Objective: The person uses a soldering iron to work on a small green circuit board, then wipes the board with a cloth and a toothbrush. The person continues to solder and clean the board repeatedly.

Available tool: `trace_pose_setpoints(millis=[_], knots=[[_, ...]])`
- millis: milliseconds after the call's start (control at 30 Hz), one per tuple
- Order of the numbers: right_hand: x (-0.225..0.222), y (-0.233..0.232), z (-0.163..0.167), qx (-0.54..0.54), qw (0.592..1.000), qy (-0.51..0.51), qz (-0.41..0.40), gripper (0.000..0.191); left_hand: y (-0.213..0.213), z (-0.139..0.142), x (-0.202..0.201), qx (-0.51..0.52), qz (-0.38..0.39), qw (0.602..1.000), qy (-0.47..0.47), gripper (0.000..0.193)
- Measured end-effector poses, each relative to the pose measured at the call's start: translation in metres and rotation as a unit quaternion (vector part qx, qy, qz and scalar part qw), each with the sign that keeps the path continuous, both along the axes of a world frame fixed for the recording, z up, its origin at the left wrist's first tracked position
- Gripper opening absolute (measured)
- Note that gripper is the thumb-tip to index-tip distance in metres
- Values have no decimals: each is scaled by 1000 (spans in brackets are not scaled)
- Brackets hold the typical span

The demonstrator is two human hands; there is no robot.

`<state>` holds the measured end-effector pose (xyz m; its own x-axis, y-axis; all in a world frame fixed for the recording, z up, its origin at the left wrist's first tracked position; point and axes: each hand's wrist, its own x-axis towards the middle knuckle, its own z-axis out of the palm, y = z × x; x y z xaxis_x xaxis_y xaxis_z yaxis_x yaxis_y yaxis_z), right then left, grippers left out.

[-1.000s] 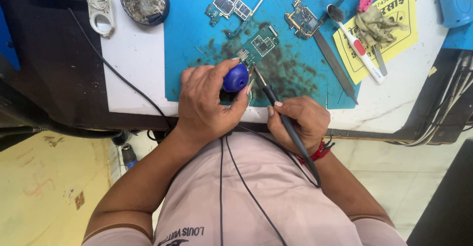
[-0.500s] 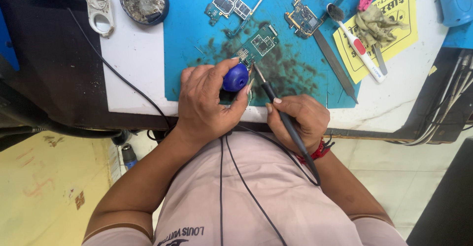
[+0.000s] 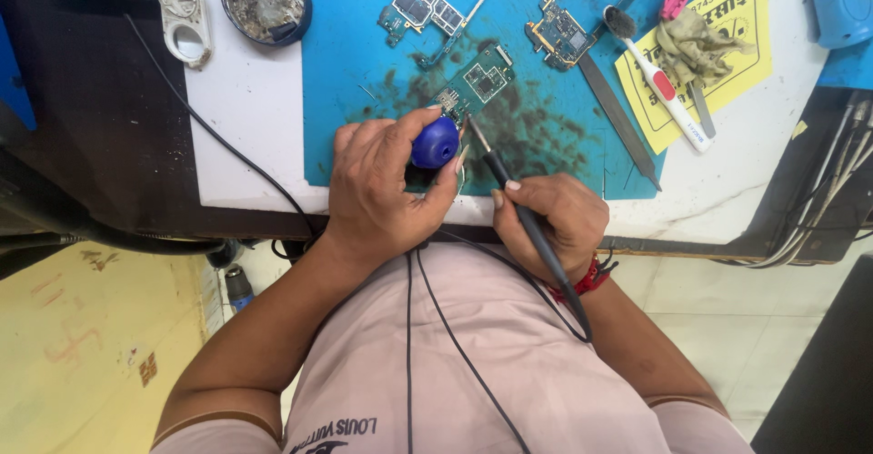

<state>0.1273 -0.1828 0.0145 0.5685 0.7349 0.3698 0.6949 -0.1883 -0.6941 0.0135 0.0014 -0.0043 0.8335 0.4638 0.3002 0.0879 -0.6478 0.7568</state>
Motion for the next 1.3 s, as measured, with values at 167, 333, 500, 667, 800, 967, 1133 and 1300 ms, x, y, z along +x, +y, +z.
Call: trace_pose_setpoints(millis=[167,333,500,667,800,967,1133,1300], knots=[[0,-1,-1,0,1000,-1,-5,21,0,0,0,2,-1,1000,-1,52],[-1,-1,-2,3,1000,-3,-4,21,1,1,-1,-1,-3,1000,1,52],[0,-3,-1,3,1000,3,-5,20,1,1,-1,0,-5,1000,2,52],[-1,-2,-1,6,1000,2,-5,20,1,0,0,1,-5,1000,1,52],[0,-2,-1,8,1000,3,-7,20,0,0,0,0,-3,1000,2,52],[0,-1,0,11,1000,-1,5,20,0,0,0,0,-4,1000,3,53],[-1,0,-1,9,1000,-6,4,21,1,0,-1,1,-2,1000,-2,52],[-1,-1,-1,12,1000,-16,-1,21,0,1,0,2,0,1000,1,52]])
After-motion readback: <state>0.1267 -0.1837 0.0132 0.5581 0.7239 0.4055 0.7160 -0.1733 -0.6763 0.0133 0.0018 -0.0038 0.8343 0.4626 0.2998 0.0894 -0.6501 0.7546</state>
